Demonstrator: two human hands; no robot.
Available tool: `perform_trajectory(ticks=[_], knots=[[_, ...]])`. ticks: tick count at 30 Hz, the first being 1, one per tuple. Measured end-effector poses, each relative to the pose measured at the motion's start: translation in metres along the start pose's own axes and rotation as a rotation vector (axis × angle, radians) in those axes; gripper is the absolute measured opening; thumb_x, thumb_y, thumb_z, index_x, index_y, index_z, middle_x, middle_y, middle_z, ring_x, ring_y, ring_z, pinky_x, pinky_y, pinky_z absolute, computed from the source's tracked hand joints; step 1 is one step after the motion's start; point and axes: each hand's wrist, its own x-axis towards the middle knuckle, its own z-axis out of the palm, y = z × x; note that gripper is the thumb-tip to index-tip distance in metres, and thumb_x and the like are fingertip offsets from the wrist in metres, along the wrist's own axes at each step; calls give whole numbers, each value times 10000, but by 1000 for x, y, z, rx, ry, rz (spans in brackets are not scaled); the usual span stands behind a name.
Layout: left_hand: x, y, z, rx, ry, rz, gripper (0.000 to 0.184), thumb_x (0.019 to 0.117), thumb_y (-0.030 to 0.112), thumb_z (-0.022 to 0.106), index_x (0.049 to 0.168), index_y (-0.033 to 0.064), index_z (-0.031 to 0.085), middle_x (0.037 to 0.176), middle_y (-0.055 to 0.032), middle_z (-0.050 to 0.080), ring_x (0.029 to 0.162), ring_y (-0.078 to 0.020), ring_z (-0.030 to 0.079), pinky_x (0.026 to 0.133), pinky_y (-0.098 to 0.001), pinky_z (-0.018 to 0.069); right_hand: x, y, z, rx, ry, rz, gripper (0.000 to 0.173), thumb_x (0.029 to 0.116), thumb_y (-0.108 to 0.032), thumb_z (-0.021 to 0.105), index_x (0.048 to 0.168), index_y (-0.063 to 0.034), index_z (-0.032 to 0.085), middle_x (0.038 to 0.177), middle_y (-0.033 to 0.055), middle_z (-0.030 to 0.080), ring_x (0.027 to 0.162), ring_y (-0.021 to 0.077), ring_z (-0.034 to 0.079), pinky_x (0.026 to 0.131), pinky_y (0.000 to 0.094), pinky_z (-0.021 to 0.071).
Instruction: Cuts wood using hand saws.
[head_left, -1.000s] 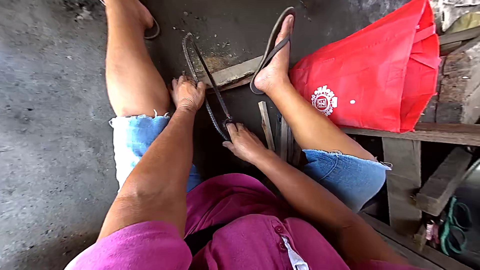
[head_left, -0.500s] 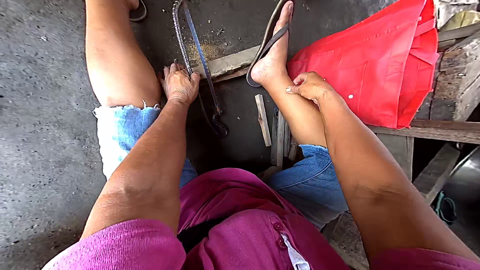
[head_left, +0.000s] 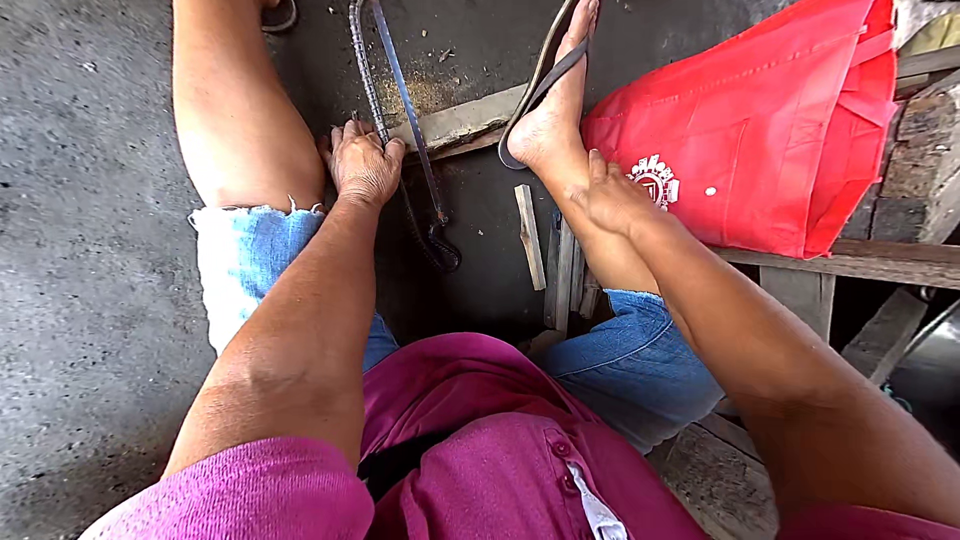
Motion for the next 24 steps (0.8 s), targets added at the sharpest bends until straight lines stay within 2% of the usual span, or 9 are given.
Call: perform_trajectory(ticks=[2, 4, 6, 9, 12, 16, 19, 21, 24], knots=[[1, 0, 0, -4, 1, 8, 559, 1046, 447, 390, 1042, -8, 713, 1496, -205, 513, 1456, -378, 407, 1190, -653, 220, -47, -27, -49, -205, -261, -105, 934, 948, -420, 715, 1628, -8, 224, 1613, 398, 208, 1460, 550, 330, 1116, 673, 381], [0, 1, -1, -13, -1, 9, 552, 1049, 443, 394, 1042, -12, 705, 1494, -211, 508, 1455, -387, 402, 1187, -655, 218, -107, -15, -52, -306, -291, -473, 660, 970, -113, 661, 1540, 80, 389, 1581, 485, 126, 1474, 669, 130, 1123, 835, 161], [0, 1, -1, -11, -1, 6, 557, 1050, 444, 393, 1061, -13, 711, 1504, -206, 505, 1464, -383, 395, 1189, -652, 218, -139, -5, -46, -251, -520, -768, 412, 991, -119, 628, 1375, 29, 625, 1550, 384, 374, 1498, 570, 236, 1160, 791, 157], [1, 1, 0, -15, -2, 10, 549, 1051, 440, 401, 1072, -10, 714, 1505, -207, 506, 1469, -384, 390, 1192, -651, 214, -129, 5, -49, 62, -661, -996, 316, 1082, -225, 516, 1267, -71, 720, 1307, 209, 669, 1290, 413, 585, 1096, 597, 431], [0, -1, -1, -19, -2, 10, 544, 1043, 447, 403, 1070, 1, 713, 1501, -199, 509, 1467, -379, 391, 1193, -655, 215, -81, 19, -70, 66, -147, -704, 408, 1080, -210, 450, 1425, -40, 588, 1443, 208, 570, 1392, 390, 496, 1173, 554, 389], [-2, 5, -5, -14, -7, 12, 548, 1065, 427, 426, 1154, -35, 708, 1516, -226, 502, 1481, -407, 377, 1200, -658, 234, -41, 10, -68, 43, -151, -106, 814, 1045, -508, 514, 1612, 10, 247, 1538, 378, 374, 1385, 556, 438, 1052, 699, 414], [-4, 3, -8, -8, 9, -10, 537, 1058, 433, 464, 1169, -27, 716, 1509, -206, 521, 1470, -396, 402, 1195, -632, 295, -59, -32, -52, 4, -34, -429, 665, 1007, -216, 627, 1532, 96, 365, 1567, 430, 282, 1466, 610, 269, 1162, 769, 227], [-8, 5, -8, -33, 14, -11, 502, 1052, 421, 485, 1159, -2, 732, 1500, -181, 536, 1455, -372, 426, 1188, -603, 326, -85, -80, -45, 93, -54, -591, 499, 1006, -176, 619, 1452, 31, 535, 1510, 323, 464, 1425, 494, 426, 1150, 670, 342], [-7, 2, -12, -42, 9, 5, 476, 1059, 406, 500, 1170, 9, 738, 1496, -181, 544, 1445, -374, 438, 1181, -603, 337, -103, -153, -34, 472, -378, -449, 428, 1047, -268, 596, 1363, 20, 613, 1299, 223, 652, 1242, 363, 619, 1084, 533, 473]])
